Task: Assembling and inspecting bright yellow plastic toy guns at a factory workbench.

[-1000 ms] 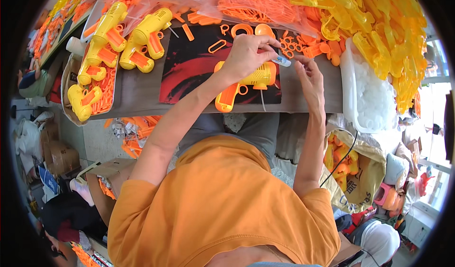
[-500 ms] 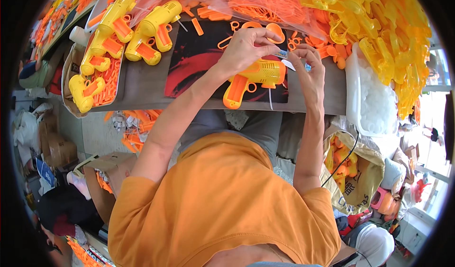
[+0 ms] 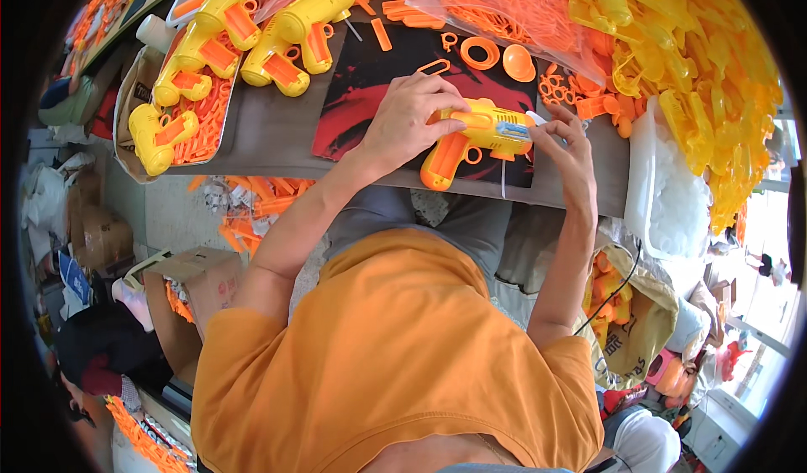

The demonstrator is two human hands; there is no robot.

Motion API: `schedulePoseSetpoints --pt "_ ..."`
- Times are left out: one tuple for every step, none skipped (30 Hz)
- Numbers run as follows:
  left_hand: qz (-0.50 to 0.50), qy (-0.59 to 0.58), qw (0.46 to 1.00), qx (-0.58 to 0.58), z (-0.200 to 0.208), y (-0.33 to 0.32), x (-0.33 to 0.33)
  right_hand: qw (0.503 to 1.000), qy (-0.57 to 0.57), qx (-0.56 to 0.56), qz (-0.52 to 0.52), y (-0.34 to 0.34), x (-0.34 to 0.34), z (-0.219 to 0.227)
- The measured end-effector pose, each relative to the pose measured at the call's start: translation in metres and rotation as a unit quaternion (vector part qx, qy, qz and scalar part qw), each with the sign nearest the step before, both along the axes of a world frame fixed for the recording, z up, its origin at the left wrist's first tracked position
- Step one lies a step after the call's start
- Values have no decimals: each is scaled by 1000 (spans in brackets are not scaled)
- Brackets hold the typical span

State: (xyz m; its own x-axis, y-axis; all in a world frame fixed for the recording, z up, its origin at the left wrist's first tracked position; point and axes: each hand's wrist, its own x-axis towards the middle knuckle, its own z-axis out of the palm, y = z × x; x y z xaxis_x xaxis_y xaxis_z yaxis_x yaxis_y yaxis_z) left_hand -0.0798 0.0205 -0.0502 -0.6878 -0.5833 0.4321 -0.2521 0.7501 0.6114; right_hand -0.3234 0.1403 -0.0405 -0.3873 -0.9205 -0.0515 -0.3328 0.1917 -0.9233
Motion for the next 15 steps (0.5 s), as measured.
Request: schedulePoseSetpoints --pt "0 1 1000 7 0 0 2 1000 27 -5 11 -3 4 0" --pt "0 2 1000 14 -1 0 3 998 53 -10 21 -6 8 0" --pt "-1 3 1000 14 -1 0 2 996 82 -5 24 -11 13 1" --pt "-2 2 1000 9 0 0 1 996 83 -5 23 -13 16 0" --pt "-1 -1 1000 4 0 0 2 994 108 -11 20 -17 21 -1" --pt "0 -1 1000 3 1 0 2 991 133 -17 18 -19 24 -2" --pt "-1 -3 1000 0 3 0 1 991 133 -17 20 -21 27 -1" --pt "0 -4 1000 -4 4 1 0 989 148 -12 25 -23 29 0" --pt "2 -4 1000 -4 5 1 0 986 163 -8 30 -25 31 2" --pt "3 -7 1000 -10 5 2 0 986 163 -8 32 -26 34 3" --pt "4 -10 1000 -17 5 2 -1 983 182 3 27 -26 37 4" --pt "5 -9 1000 -17 6 2 -1 979 202 14 21 -26 38 5" --pt "8 -13 999 -29 6 3 -2 979 202 14 23 -27 38 6" --pt "11 -16 999 -41 6 4 -2 977 211 16 33 -27 37 7" --pt "11 -16 999 -41 6 5 -2 975 219 19 43 -27 37 8"
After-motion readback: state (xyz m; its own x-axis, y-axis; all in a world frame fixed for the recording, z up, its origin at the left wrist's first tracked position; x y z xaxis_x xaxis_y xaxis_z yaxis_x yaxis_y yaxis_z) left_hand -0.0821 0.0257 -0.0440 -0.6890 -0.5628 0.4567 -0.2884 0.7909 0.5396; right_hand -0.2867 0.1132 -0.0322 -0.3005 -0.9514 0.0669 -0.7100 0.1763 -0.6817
